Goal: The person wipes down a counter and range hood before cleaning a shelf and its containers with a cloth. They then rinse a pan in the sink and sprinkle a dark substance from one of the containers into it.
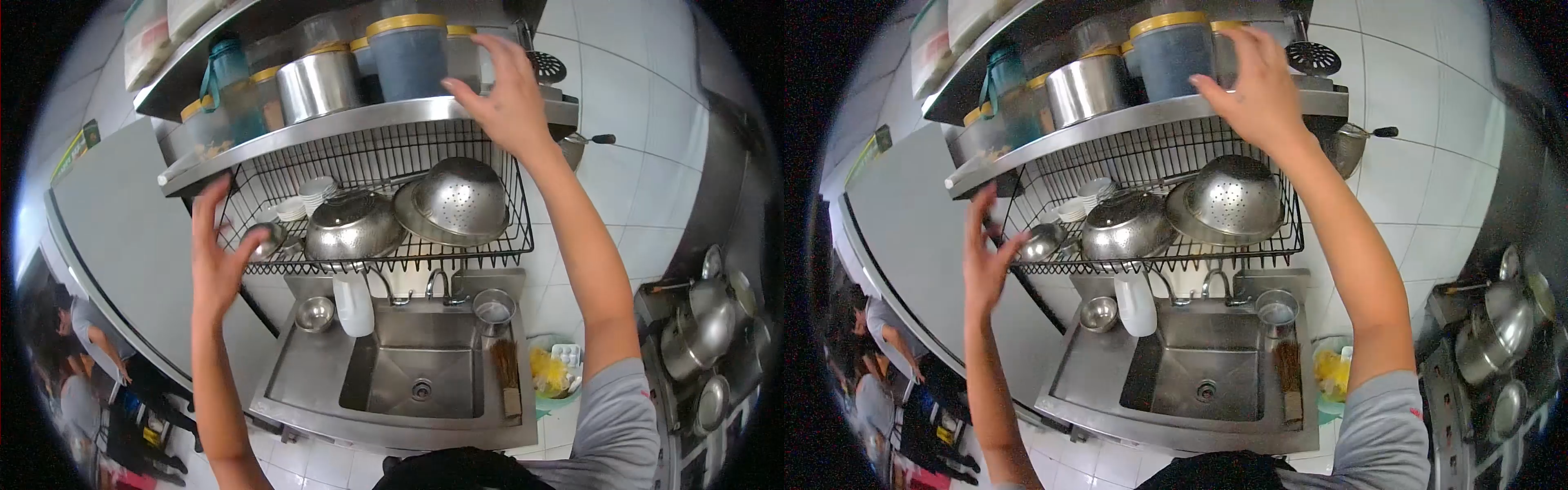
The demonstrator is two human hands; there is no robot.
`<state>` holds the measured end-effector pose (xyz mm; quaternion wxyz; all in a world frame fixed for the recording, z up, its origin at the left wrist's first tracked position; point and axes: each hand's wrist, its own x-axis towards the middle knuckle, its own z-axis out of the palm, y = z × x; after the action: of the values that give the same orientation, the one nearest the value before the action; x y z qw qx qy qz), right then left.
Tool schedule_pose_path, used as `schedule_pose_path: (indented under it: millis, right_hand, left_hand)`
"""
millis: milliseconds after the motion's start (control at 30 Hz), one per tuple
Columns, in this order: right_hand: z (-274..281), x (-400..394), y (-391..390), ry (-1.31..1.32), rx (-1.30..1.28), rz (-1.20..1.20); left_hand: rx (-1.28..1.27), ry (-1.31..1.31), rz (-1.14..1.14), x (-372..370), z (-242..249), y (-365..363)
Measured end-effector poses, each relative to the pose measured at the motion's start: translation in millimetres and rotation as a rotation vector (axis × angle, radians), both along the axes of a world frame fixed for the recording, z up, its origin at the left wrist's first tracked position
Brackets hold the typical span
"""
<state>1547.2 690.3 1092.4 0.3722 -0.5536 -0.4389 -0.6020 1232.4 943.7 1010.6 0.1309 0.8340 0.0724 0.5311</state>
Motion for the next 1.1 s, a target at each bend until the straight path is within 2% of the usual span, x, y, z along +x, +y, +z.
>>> schedule_pose_path:
  millis: [133, 200, 300, 467, 533, 667, 733, 767, 833, 900, 967, 1100]
  right_hand:
    - [43.7, -14.7, 49.6, -0.013, -0.022, -0.092]
    - [63.3, -15.0, 79.2, 0.043, -0.029, -0.185]
    - [75.1, -9.7, 109.7, 0.174, -0.044, -0.344]
    - [72.9, 3.0, 113.3, 0.274, 0.003, -0.509]
    - [75.3, 4.3, 102.8, 0.368, -0.019, -0.392]
    - [73.8, 6.6, 69.2, 0.272, 0.006, -0.523]
    - [75.7, 9.5, 46.9, 0.29, 0.024, -0.537]
    - [75.0, 20.9, 37.8, 0.201, 0.064, -0.586]
    - [79.2, 32.1, 17.9, 0.221, 0.072, -0.556]
    - [82.8, 26.6, 9.4, 0.339, 0.102, -0.486]
    - [82.6, 24.0, 7.0, 0.306, 0.107, -0.464]
    - [80.5, 18.9, 12.3, 0.238, 0.063, -0.397]
  left_hand:
    - [0.475, 0.043, 0.007, 52.1, 87.8, 14.4]
    - [0.547, 0.063, -0.033, 77.6, 116.6, 28.7]
    - [0.764, 0.165, 0.123, 118.2, 144.0, 50.7]
    - [0.801, 0.214, 0.062, 147.8, 160.1, 60.6]
    - [0.781, 0.299, 0.029, 151.8, 162.1, 62.9]
    - [0.697, 0.444, 0.037, 146.7, 168.9, 65.9]
    - [0.759, 0.363, -0.032, 141.4, 171.5, 75.4]
    - [0.758, 0.356, -0.035, 138.8, 175.4, 81.6]
    - [0.701, 0.33, -0.167, 133.1, 185.0, 96.6]
    - [0.669, 0.307, -0.17, 128.1, 193.1, 108.8]
    - [0.58, 0.3, -0.196, 123.0, 200.3, 114.6]
    - [0.632, 0.126, -0.17, 129.7, 202.4, 128.3]
